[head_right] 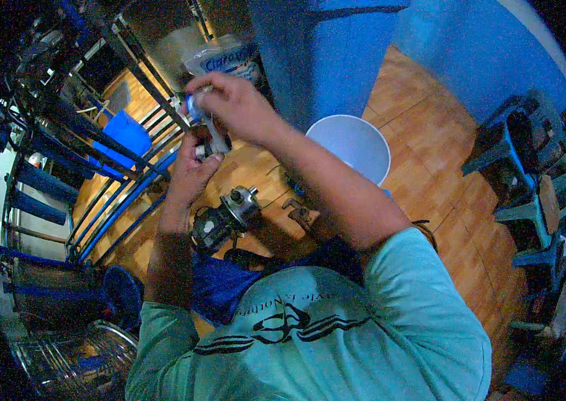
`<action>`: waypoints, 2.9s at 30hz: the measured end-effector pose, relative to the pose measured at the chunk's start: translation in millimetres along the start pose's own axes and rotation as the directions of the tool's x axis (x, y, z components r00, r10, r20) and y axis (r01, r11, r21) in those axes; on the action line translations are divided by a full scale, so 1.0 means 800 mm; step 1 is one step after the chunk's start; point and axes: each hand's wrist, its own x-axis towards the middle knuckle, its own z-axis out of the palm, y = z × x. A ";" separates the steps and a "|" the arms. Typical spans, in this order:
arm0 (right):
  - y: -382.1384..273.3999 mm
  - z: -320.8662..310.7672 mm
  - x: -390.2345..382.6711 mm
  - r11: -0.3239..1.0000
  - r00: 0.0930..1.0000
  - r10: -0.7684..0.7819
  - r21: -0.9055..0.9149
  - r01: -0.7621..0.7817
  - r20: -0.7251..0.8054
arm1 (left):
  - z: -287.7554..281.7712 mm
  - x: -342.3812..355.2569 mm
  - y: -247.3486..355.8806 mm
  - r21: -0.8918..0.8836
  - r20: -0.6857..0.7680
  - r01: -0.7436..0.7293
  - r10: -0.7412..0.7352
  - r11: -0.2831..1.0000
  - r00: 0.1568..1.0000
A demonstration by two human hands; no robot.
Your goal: The person sits on the floor and works on a small electric water pump. They apply white thread seal tape to a threaded fitting, then attach the fitting to the pump and tighten it with a wrench. The person also retrieves a small white plastic part from a nearby shelf and handles it before returning to the pump.
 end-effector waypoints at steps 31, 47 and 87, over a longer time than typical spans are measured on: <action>0.163 -0.027 -0.048 0.988 0.997 0.064 -0.138 -0.069 -0.036 | 0.005 0.008 -0.006 -0.093 0.061 -0.119 0.125 0.989 0.990; 0.180 0.000 -0.151 0.932 0.944 0.311 -0.232 -0.280 0.110 | -0.009 0.016 0.013 0.030 -0.020 -0.186 0.186 0.982 0.982; 0.015 -0.012 0.007 0.957 0.965 0.261 -0.118 -0.263 -0.035 | -0.043 0.107 0.107 -0.282 0.079 0.113 -0.095 0.953 0.992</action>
